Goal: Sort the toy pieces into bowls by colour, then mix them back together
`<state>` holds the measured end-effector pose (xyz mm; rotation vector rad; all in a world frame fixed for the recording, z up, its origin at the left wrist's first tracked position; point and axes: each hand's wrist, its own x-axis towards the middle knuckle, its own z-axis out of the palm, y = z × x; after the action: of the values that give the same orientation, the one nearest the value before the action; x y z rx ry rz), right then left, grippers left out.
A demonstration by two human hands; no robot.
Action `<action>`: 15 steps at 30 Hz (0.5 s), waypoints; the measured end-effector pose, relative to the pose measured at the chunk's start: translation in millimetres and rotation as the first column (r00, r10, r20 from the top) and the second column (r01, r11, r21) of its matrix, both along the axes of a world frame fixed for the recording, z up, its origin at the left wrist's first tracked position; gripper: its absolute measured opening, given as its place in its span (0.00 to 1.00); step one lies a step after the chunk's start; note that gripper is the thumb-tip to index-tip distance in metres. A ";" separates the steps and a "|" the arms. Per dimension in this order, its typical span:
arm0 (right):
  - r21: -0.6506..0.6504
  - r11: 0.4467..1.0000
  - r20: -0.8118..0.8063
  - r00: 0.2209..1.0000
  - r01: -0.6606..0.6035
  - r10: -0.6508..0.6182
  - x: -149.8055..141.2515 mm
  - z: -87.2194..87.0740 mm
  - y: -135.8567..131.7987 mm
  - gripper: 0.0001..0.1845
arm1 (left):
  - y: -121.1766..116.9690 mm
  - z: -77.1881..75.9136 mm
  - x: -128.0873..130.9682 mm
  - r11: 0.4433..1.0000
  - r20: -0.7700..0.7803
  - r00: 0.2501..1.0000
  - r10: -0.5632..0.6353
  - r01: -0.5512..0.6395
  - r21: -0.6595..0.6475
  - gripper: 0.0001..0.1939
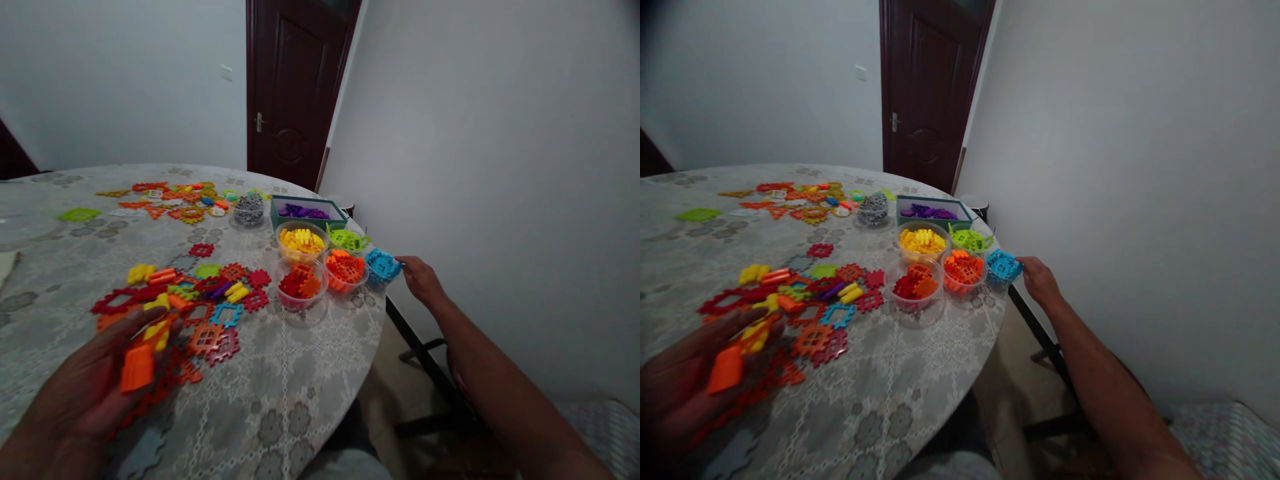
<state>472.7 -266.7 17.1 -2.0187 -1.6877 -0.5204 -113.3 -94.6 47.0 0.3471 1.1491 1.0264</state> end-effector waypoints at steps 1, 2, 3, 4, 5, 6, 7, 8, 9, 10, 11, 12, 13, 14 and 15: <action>0.007 1.000 0.002 1.000 0.012 -0.012 -1.8 -0.1 1.0 0.21 | 1.6 -3.5 -1.7 0.999 0.024 0.999 -0.043 0.043 0.028 0.12; 0.014 1.000 0.004 1.000 0.025 -0.025 -3.5 0.1 1.7 0.20 | 3.3 -6.9 -3.3 0.995 0.039 0.996 -0.079 0.077 0.062 0.13; 0.021 0.999 0.007 0.999 0.037 -0.037 -5.3 0.7 1.8 0.19 | 4.7 -9.7 -4.8 0.991 0.048 0.994 -0.103 0.099 0.086 0.13; 0.026 0.999 0.008 0.999 0.044 -0.044 -7.3 1.7 1.1 0.19 | 5.1 -11.3 -5.9 0.990 0.057 0.992 -0.110 0.105 0.090 0.12; 0.032 0.998 0.004 0.999 0.044 -0.045 -9.9 3.0 -0.6 0.19 | 4.5 -11.5 -6.7 0.990 0.066 0.992 -0.111 0.105 0.089 0.12; 0.042 0.998 0.005 0.999 0.044 -0.044 -13.2 4.6 -3.2 0.19 | 2.7 -10.5 -7.0 0.991 0.076 0.991 -0.111 0.104 0.085 0.11; 0.058 0.997 0.011 0.999 0.046 -0.047 -17.3 6.6 -6.2 0.19 | 0.1 -8.6 -7.0 0.991 0.095 0.989 -0.112 0.105 0.076 0.10; 0.080 0.996 0.009 0.999 0.049 -0.050 -22.4 8.9 -9.1 0.20 | -2.6 -6.3 -6.7 0.990 0.129 0.985 -0.118 0.107 0.087 0.08; 0.128 0.988 0.056 0.994 0.087 -0.095 -28.5 11.4 -11.5 0.20 | -4.8 -4.2 -6.2 0.989 0.169 0.977 -0.131 0.116 0.097 0.07; 0.182 0.974 0.085 0.985 0.134 -0.152 -36.4 14.0 -12.7 0.20 | -6.2 -3.0 -5.6 0.986 0.205 0.968 -0.148 0.127 0.110 0.06; 0.214 0.963 0.095 0.978 0.162 -0.186 -46.8 16.7 -12.7 0.20 | -6.6 -2.7 -5.3 0.989 0.216 0.967 -0.135 0.118 0.093 0.05; 0.241 0.954 0.084 0.975 0.179 -0.204 -60.7 19.3 -11.7 0.20 | -6.4 -3.6 -5.3 0.991 0.222 0.969 -0.105 0.083 0.103 0.04; 0.258 0.949 0.063 0.977 0.179 -0.202 -78.6 21.7 -10.0 0.21 | -5.9 -5.3 -5.7 0.991 0.233 0.968 -0.096 0.072 0.110 0.04; 0.278 0.948 0.049 0.984 0.153 -0.173 -100.9 24.0 -7.6 0.21 | -5.4 -7.4 -6.2 0.991 0.242 0.966 -0.090 0.064 0.114 0.04; 0.276 0.957 0.047 0.994 0.083 -0.100 -127.1 26.0 -4.7 0.21 | -5.2 -9.7 -6.8 0.991 0.249 0.964 -0.088 0.059 0.121 0.04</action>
<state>345.6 -271.4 43.1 -1.9011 -1.4675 -0.8085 -120.2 -99.8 37.3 0.3345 0.8439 1.0394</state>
